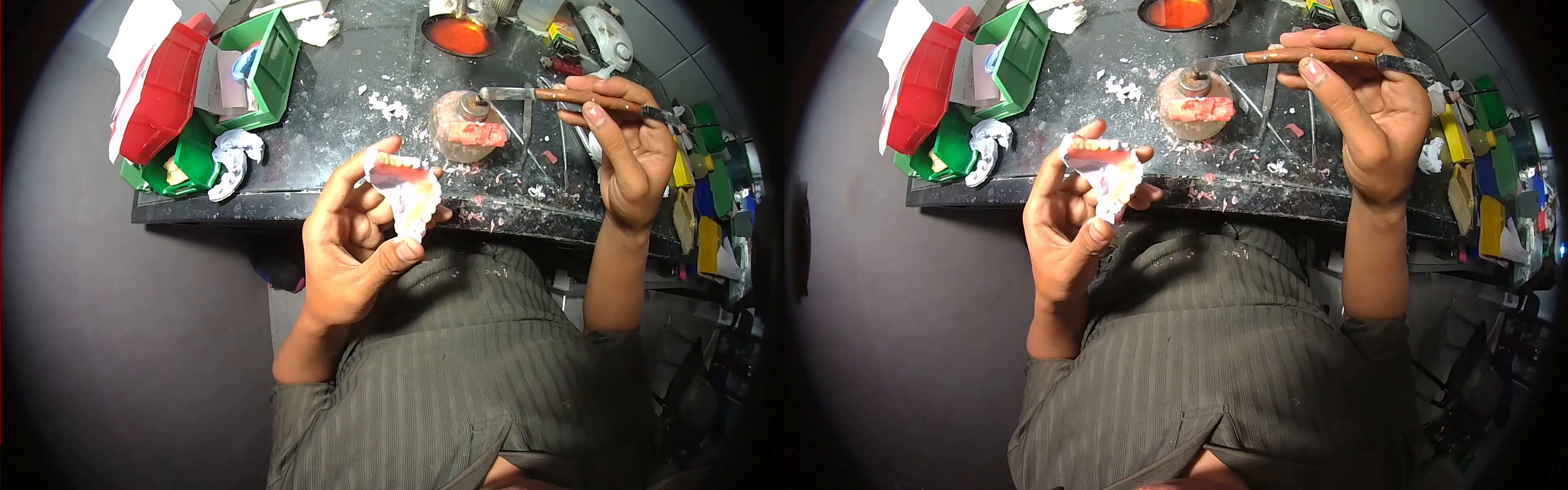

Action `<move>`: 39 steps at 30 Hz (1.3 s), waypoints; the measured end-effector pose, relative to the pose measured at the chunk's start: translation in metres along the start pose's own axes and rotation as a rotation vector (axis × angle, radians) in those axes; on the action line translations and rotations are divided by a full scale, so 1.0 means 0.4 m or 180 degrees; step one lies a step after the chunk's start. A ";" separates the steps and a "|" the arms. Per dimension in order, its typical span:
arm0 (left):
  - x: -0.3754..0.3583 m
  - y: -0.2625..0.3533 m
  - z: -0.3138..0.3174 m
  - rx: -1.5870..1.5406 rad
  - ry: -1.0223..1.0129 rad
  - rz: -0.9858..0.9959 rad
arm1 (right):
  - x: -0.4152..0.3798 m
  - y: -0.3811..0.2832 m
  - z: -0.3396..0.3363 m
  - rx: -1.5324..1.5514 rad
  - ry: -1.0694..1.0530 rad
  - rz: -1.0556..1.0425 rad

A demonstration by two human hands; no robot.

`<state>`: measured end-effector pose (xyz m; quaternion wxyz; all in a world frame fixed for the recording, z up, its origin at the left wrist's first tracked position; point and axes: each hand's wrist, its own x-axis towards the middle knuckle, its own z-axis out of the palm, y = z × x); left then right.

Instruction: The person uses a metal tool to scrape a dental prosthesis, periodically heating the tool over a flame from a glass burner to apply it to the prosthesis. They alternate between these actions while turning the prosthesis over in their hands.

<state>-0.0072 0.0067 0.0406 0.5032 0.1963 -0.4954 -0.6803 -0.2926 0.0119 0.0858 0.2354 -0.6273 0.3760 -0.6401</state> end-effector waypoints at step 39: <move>-0.001 -0.016 -0.026 -0.0276 -0.0205 -0.0033 | 0.088 0.015 -0.069 -0.1171 -0.0175 0.1682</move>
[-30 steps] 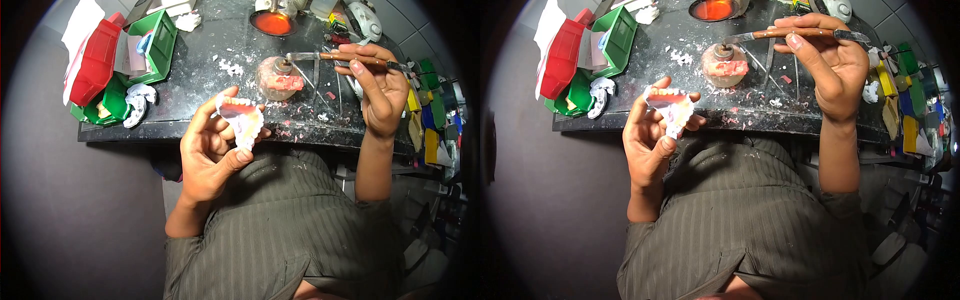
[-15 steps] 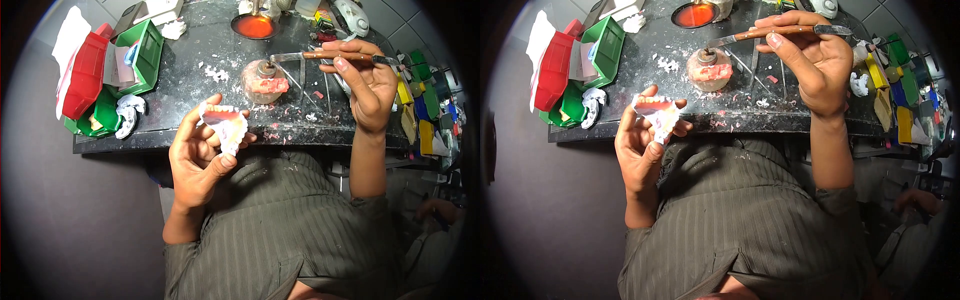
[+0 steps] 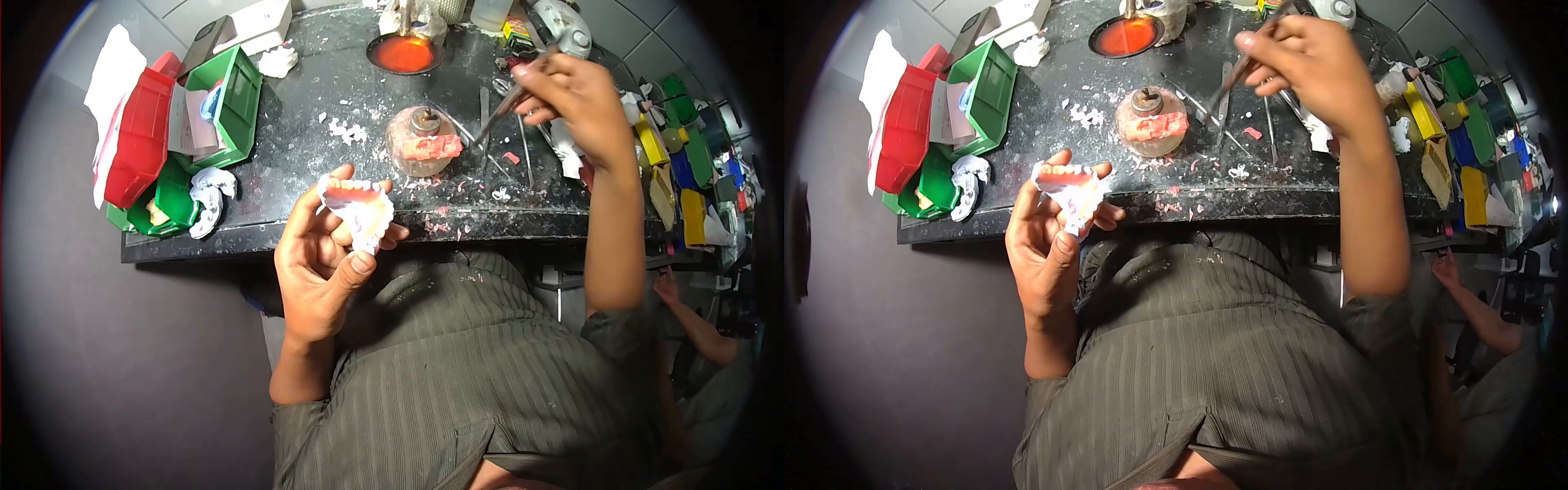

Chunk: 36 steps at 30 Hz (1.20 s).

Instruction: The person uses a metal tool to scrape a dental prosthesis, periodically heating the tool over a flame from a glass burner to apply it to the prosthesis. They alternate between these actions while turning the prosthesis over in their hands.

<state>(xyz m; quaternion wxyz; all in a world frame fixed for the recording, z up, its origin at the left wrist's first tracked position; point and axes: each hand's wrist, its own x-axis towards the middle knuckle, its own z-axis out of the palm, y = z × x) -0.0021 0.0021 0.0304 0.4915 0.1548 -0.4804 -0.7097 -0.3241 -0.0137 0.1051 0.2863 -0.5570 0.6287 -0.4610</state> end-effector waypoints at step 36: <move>-0.006 0.007 0.002 0.0145 0.0122 0.0012 | 0.015 -0.048 0.072 0.0643 0.0375 -0.1968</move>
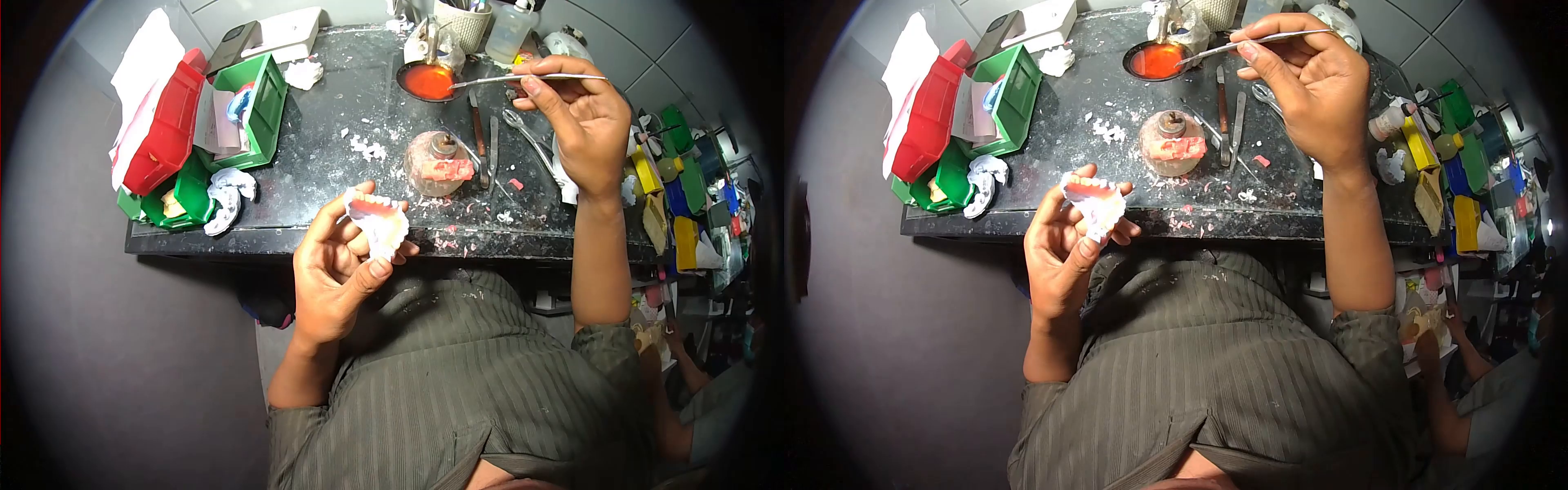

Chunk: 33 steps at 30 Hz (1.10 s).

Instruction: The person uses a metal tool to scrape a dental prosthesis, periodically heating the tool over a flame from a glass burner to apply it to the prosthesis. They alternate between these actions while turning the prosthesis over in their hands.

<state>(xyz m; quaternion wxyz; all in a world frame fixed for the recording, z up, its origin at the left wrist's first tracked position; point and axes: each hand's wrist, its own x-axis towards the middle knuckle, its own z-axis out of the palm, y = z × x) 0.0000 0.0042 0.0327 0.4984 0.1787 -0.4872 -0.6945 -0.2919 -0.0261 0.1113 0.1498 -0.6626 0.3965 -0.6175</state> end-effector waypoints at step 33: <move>0.003 0.003 -0.003 0.0395 -0.0015 -0.0019 | -0.063 -0.047 -0.016 0.0150 -0.0118 -0.0025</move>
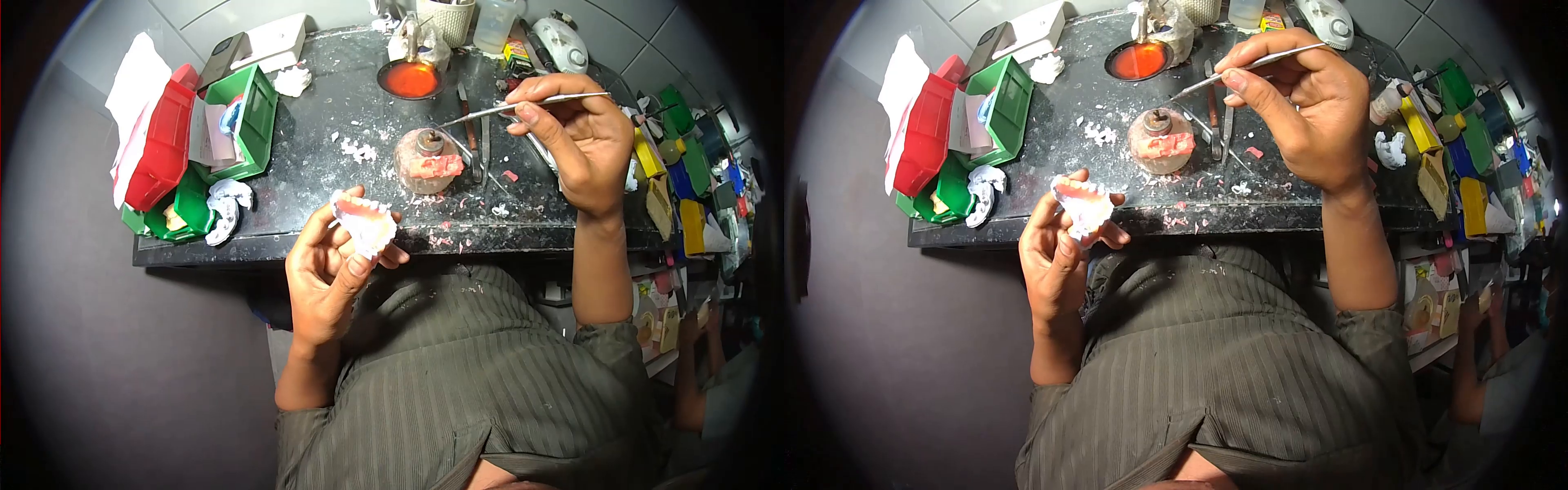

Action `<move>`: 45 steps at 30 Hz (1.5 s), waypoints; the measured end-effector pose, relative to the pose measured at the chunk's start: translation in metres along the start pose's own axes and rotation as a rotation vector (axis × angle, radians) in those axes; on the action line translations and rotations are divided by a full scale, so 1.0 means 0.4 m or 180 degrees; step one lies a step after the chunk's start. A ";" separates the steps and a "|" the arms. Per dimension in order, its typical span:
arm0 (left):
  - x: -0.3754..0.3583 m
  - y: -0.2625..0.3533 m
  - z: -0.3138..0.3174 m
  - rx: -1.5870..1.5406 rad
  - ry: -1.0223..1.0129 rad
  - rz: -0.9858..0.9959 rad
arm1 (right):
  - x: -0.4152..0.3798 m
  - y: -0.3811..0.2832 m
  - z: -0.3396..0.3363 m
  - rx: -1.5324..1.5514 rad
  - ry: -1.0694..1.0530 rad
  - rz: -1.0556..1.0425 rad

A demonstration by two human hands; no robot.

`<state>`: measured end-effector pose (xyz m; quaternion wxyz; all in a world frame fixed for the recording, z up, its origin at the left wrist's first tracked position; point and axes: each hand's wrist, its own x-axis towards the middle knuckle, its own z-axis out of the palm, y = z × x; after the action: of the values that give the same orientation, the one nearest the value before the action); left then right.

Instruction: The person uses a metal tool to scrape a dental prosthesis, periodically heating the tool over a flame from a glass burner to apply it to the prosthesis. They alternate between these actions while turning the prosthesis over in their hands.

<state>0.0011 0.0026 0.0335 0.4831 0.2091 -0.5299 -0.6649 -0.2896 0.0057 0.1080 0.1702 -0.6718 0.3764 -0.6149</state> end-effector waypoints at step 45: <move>0.136 -0.006 -0.030 0.1236 0.0275 0.0672 | -0.063 0.050 0.039 0.0499 0.0629 -0.0583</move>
<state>-0.0147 -0.0506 0.0398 0.5229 0.2698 -0.6458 -0.4866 -0.2798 0.0070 0.0737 0.1275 -0.6241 0.2794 -0.7184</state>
